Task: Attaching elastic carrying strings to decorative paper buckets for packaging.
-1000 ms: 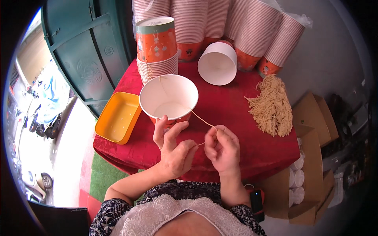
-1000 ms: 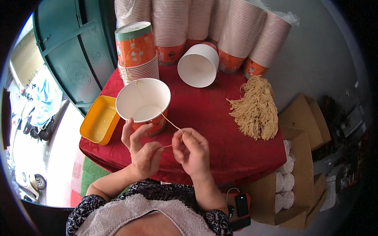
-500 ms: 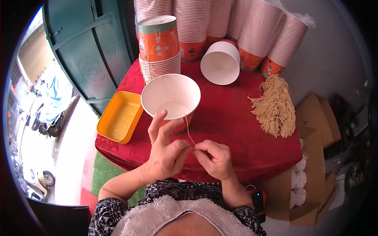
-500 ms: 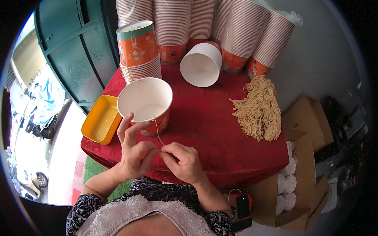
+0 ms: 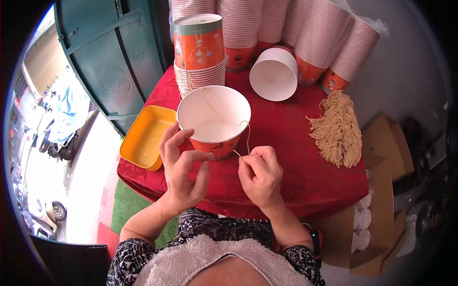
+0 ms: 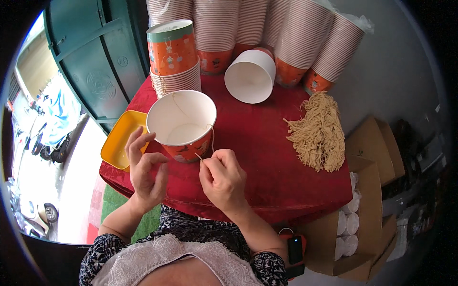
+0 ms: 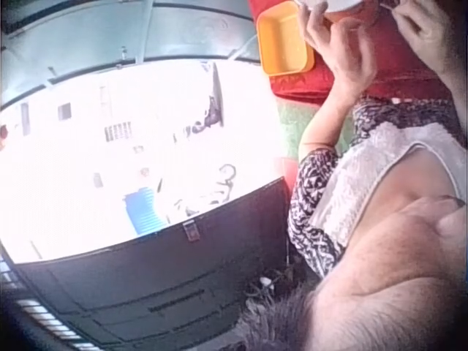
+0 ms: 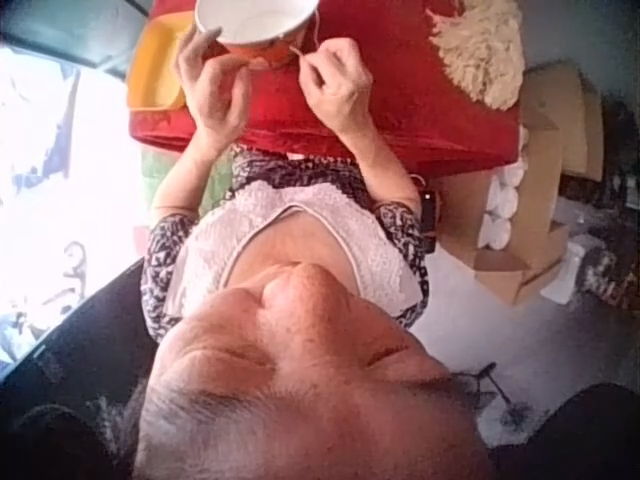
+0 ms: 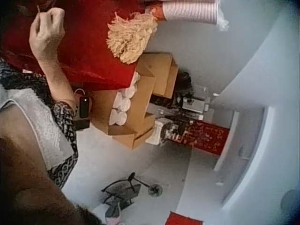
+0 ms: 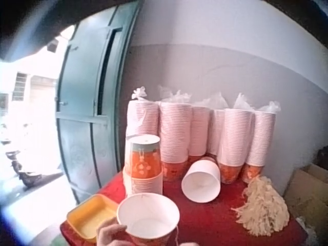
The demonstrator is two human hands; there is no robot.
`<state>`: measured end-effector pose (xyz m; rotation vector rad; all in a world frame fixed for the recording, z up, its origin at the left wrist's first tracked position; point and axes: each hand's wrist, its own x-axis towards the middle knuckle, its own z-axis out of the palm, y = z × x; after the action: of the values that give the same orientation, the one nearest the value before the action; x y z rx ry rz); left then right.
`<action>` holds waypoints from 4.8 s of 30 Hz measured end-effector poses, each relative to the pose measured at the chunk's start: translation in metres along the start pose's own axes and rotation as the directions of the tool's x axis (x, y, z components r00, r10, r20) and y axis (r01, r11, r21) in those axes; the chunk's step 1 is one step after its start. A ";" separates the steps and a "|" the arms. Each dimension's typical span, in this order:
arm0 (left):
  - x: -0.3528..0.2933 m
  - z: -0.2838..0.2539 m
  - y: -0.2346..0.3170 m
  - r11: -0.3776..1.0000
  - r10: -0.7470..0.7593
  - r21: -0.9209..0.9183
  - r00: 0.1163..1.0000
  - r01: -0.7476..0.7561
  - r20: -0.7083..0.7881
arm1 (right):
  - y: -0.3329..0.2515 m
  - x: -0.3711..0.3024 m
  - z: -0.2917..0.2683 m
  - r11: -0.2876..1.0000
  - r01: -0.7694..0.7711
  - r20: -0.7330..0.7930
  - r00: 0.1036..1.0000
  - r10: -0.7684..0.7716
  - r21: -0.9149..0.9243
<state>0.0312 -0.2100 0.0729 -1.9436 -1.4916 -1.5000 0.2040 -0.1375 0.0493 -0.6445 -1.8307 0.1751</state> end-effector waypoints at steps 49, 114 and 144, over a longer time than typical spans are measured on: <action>0.104 0.027 -0.067 0.951 0.299 -0.302 0.453 -0.067 0.840 | -0.002 0.018 0.030 0.990 0.043 0.067 0.997 -0.035 -0.131; 0.010 0.133 -0.051 0.846 0.109 0.323 0.729 -0.425 0.675 | 0.135 0.027 0.009 0.760 0.617 0.697 0.636 -0.330 -0.203; 0.016 0.149 -0.067 0.662 -0.505 -0.092 0.534 0.744 0.678 | 0.139 0.041 0.000 0.978 0.202 0.587 0.785 -0.198 0.060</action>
<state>0.0576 -0.0666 -0.0013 -2.3952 -2.6248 -1.5717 0.2427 -0.0004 0.0246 -0.4116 -2.4935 0.2477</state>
